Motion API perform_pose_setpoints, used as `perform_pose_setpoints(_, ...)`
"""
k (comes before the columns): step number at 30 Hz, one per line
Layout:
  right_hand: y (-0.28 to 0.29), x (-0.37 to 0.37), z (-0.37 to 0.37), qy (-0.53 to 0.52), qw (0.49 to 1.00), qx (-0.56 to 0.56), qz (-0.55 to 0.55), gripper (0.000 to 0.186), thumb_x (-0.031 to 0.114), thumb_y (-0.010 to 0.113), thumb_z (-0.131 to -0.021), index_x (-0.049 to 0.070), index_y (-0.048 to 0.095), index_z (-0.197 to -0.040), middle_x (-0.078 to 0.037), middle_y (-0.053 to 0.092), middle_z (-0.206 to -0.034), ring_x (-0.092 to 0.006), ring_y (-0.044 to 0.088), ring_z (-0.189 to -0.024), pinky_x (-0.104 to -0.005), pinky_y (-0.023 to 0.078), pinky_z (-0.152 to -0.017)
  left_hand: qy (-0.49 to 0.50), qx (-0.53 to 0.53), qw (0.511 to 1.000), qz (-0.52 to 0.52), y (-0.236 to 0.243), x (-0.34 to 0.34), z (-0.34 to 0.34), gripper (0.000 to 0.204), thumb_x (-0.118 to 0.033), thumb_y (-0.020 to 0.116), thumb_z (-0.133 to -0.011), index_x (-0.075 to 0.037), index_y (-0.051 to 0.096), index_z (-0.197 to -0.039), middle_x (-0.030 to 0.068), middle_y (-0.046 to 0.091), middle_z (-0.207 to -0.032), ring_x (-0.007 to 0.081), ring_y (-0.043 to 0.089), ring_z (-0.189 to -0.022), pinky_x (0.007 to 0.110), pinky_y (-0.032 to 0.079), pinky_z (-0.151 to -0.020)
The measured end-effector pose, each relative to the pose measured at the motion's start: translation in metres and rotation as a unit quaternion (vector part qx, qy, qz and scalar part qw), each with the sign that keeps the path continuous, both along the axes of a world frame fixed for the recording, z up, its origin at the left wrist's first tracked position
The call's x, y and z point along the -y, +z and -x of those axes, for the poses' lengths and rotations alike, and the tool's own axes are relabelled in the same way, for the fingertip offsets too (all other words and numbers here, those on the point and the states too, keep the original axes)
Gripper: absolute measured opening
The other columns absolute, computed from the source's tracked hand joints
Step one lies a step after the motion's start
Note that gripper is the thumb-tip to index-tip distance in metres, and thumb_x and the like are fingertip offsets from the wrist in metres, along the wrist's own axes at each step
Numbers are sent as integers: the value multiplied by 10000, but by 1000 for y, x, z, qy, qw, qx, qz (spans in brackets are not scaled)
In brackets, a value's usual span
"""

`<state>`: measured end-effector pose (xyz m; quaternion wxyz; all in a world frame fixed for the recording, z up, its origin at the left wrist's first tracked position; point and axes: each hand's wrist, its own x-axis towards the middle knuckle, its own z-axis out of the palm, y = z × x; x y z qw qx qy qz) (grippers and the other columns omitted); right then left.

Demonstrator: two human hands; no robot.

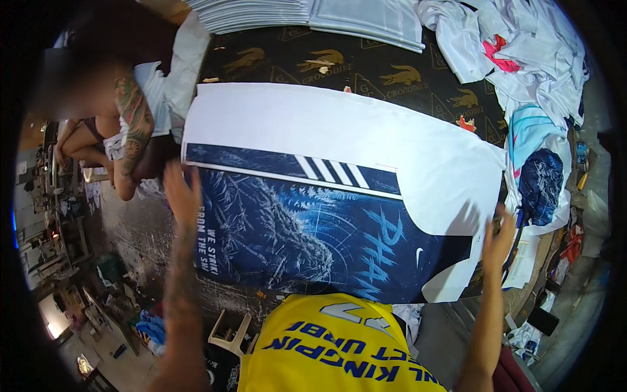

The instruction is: The person uses shears to cut a large white sheet of fabric on a cluttered table. They repeatedly fold the fabric, cut along the edges, and stack the cut pieces. Another person is visible in the background handling other items.

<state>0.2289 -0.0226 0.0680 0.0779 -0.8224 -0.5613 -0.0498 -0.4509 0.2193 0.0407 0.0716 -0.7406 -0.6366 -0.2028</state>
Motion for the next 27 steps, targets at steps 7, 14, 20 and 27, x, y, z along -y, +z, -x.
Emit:
perform_pose_setpoints(7,-21,231,89,-123,979,-109,123,507,-20,719,-817,16,643,-1317,-227,603,-1317,-441,586,-1240,-488,492,-1069,257,3,957,137,-75,284,110,410,-259,627,-1098,49,627,-1370,257,641,-1351,444,569,-1311,545,418,-1143)
perform_pose_setpoints(14,-189,344,91,-400,647,-606,232,278,195,702,-1030,126,654,-1295,-74,758,-1032,-206,725,-922,-477,597,-781,480,442,679,338,-268,377,98,698,-567,482,-1127,30,588,-1473,222,584,-1541,407,604,-1355,520,479,-1156)
perform_pose_setpoints(20,-488,384,26,-366,738,-563,-59,372,202,637,-1081,106,627,-1440,-29,666,-1414,-199,684,-1132,-428,547,-885,332,850,334,237,-419,350,-81,695,-605,576,-1068,-19,628,-1438,177,677,-1423,358,666,-1246,509,517,-1129)
perform_pose_setpoints(27,-212,451,81,-293,796,-516,118,330,179,850,-937,-5,788,-1205,-44,793,-1066,-133,679,-1015,-342,539,-864,243,888,341,187,-292,473,128,511,-378,667,-1074,-26,621,-1442,134,680,-1455,268,652,-1306,510,485,-1167)
